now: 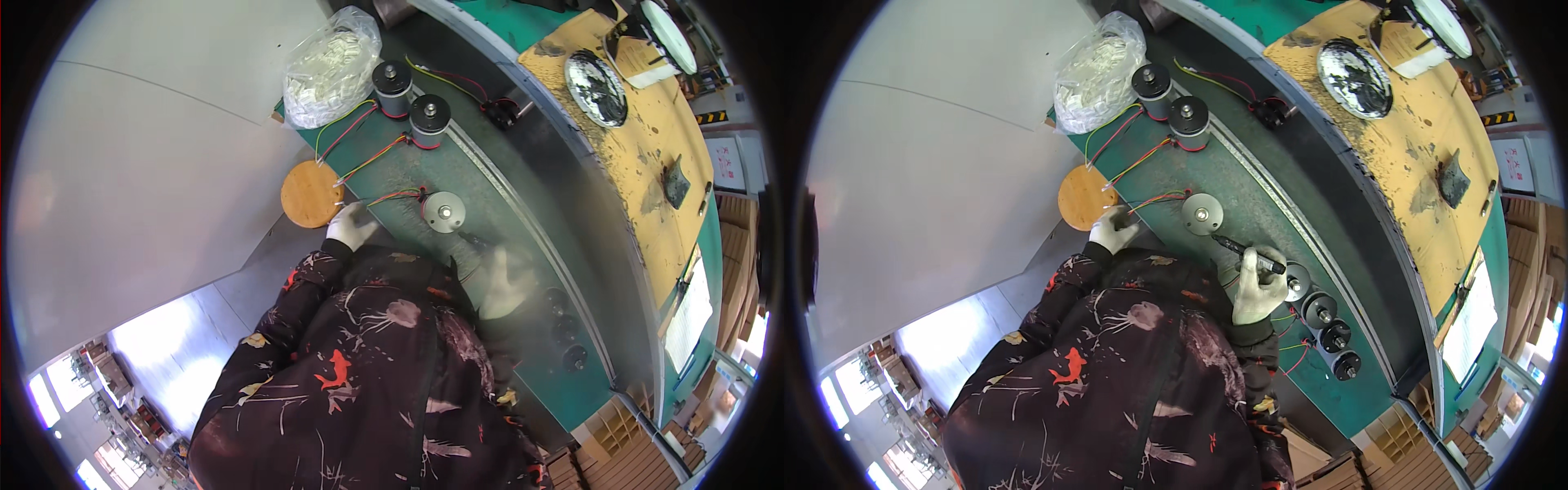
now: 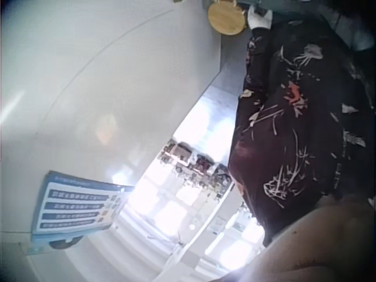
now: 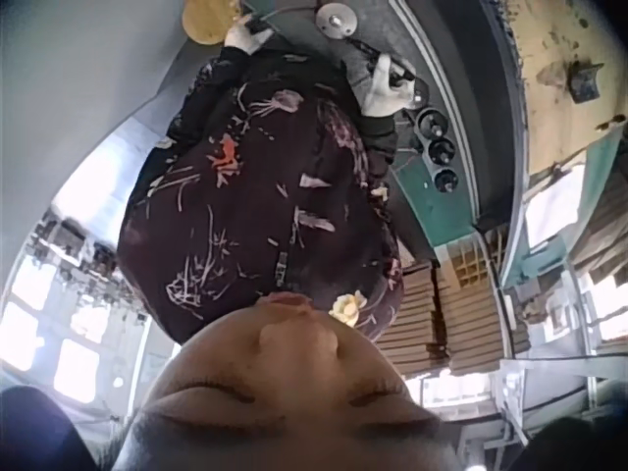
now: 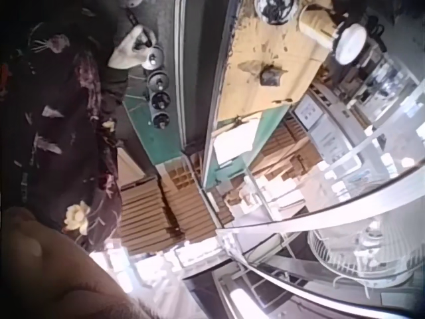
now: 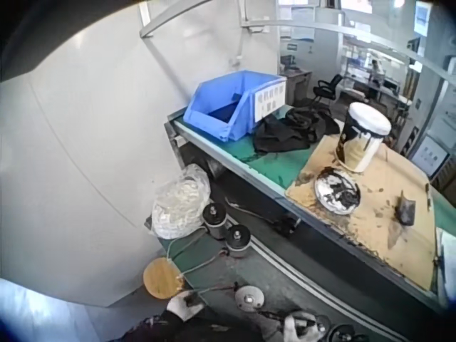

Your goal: Applying a coating or sealant to cylindrical electronic components with a brush and organizing them into a large storage rack.

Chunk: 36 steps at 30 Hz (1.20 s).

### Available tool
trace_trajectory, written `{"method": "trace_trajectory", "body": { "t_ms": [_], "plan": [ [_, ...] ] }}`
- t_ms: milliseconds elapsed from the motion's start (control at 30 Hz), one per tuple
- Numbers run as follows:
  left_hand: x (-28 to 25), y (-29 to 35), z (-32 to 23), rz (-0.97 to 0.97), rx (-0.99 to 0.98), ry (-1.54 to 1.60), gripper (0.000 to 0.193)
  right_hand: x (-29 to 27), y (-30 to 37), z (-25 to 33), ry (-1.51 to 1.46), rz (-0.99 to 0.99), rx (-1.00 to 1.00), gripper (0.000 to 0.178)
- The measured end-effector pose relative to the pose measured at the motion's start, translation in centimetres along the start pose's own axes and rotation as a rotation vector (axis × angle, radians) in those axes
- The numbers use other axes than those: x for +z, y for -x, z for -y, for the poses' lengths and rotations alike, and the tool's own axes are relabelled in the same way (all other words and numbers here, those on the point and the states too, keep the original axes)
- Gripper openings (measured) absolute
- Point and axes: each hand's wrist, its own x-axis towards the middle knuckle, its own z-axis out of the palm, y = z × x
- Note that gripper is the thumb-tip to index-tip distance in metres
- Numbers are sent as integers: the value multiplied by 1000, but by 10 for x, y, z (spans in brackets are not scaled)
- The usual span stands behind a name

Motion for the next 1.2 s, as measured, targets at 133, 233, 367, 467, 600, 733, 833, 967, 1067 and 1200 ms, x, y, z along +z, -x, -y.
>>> {"method": "trace_trajectory", "body": {
  "t_ms": [133,233,367,467,600,733,833,967,1067,1200],
  "plan": [
    [-2,-12,-110,70,488,-48,81,-3,-3,5,-148,-143,123,16],
    [19,-6,-177,76,391,-276,85,-7,-8,3,-229,-232,121,19],
    [56,-13,-162,-58,356,-245,80,-13,-14,-6,-374,-230,153,27],
    [44,-11,-159,1,285,-221,85,-13,-17,21,-390,-254,126,27],
    [20,-34,-150,-136,153,-257,88,-23,-9,10,-436,-209,215,27],
    [-12,-84,-129,-388,85,-185,74,-32,2,-7,-417,-192,241,25],
    [-41,-133,-111,-541,94,-216,69,-37,0,-17,-396,-199,254,25],
    [-77,-182,-97,-446,14,-196,74,-46,-31,0,-286,-134,176,14],
    [-89,-195,-89,-343,66,-233,80,-59,-95,56,15,-23,-110,7],
    [-81,-175,-89,-439,170,-247,81,-55,-174,124,-85,-310,-377,11]
  ]
}}
